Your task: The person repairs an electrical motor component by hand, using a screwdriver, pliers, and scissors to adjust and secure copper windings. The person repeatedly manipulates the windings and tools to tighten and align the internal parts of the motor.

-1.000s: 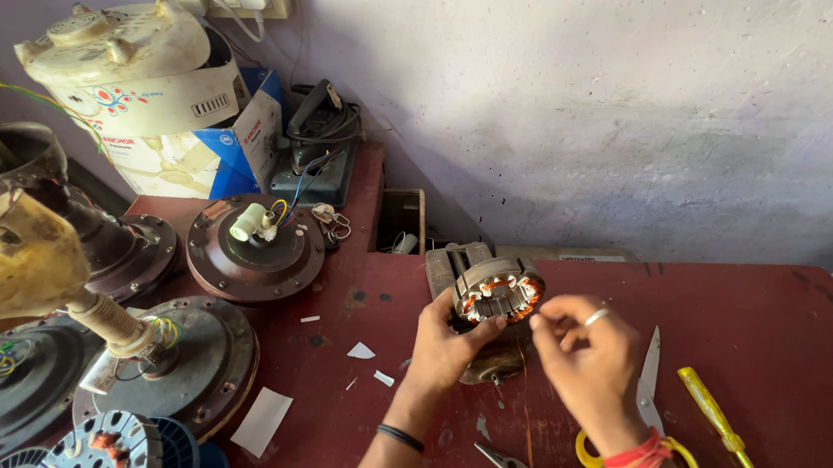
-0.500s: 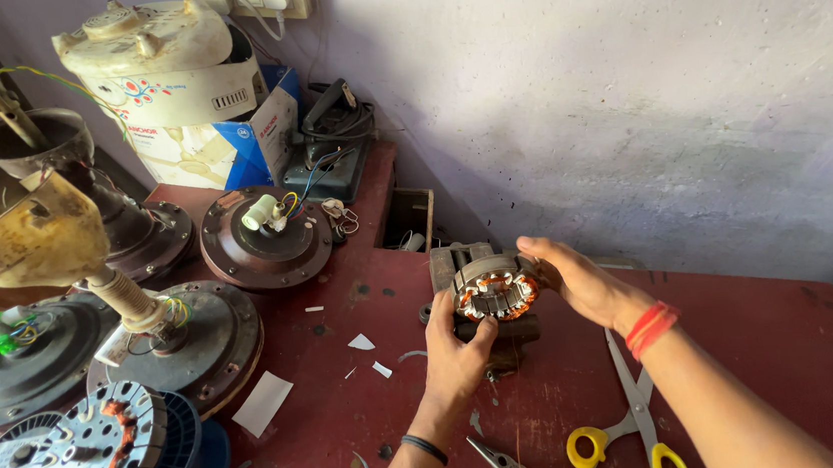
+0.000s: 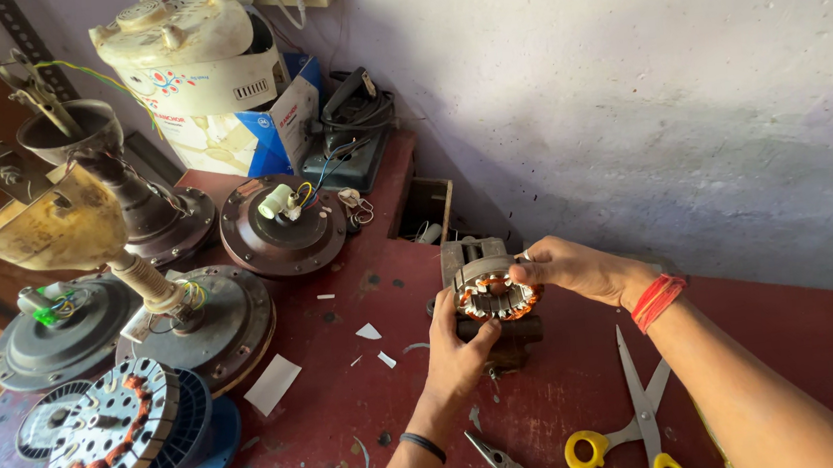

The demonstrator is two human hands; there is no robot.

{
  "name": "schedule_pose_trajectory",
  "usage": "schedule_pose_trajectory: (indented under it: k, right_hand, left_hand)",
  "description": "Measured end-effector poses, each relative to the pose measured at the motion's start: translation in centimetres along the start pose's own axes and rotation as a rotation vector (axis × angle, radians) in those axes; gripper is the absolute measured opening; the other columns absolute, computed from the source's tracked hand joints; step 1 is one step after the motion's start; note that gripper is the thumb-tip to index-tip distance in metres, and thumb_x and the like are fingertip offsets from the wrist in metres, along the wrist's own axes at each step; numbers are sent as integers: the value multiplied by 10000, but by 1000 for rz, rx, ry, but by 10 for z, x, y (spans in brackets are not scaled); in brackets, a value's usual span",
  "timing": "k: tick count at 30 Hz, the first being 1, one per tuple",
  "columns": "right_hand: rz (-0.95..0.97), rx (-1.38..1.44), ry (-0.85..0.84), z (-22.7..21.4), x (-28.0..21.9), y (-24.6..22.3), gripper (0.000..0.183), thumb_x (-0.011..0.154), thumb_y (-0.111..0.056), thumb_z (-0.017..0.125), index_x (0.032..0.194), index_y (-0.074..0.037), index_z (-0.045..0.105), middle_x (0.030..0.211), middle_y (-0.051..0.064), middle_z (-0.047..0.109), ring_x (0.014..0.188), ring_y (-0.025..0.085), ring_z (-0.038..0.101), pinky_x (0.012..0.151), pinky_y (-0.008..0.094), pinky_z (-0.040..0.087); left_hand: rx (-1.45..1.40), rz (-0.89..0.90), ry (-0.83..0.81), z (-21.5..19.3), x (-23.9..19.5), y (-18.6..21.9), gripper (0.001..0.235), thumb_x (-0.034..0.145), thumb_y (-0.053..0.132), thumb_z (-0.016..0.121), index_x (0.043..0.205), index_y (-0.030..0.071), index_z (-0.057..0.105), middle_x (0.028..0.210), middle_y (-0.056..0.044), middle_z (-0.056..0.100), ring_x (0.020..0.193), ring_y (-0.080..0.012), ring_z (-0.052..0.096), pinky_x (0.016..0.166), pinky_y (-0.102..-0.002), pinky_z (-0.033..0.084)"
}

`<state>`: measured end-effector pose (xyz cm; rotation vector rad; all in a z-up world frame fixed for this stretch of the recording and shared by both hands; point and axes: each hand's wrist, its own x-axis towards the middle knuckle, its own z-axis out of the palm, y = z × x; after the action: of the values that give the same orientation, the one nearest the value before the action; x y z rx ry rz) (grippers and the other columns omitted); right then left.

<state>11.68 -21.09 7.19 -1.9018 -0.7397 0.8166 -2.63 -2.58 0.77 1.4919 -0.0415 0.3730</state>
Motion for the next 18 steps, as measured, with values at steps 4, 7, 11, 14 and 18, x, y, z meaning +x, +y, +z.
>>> schedule_pose_trajectory:
  k: [4,7,11,14,18]
  right_hand:
    - [-56,71,-61,-2,-7,1,722,640,-754,786,880,-74,761,834,-42,624,866,92,541,845,296,419]
    - [-80,140,-88,3,-8,1,693,603,-709,817,939,-104,780,889,-58,687,917,67,583,895,259,435]
    - [-80,24,-55,5,-10,-1,600,751,-515,900,895,33,704,864,22,627,891,138,553,839,330,441]
    - [-53,-13,-16,15,-13,-1,512,673,-354,886,1035,-2,803,937,43,758,919,153,649,897,338,501]
    - [-77,58,214,48,-23,8,495,671,-236,856,1118,-46,759,1019,24,788,992,143,687,952,325,511]
  left_hand:
    - [-72,-86,2,5,1,-1,550,792,110,713,1314,39,554,1222,-61,542,1178,-214,596,1014,-364,522]
    - [-37,-69,12,4,0,-3,539,809,105,711,1318,38,546,1239,-57,547,1190,-208,592,1031,-362,510]
    - [-16,-45,42,5,0,-8,507,806,97,722,1285,36,566,1210,-63,580,1173,-207,596,1035,-362,491]
    - [-115,-91,-12,0,1,-11,430,797,92,730,1207,22,623,1208,-53,578,1153,-201,611,1018,-370,517]
    - [-112,-99,-94,-10,8,-19,422,772,61,756,1181,11,663,1183,-74,587,1139,-214,618,1026,-374,511]
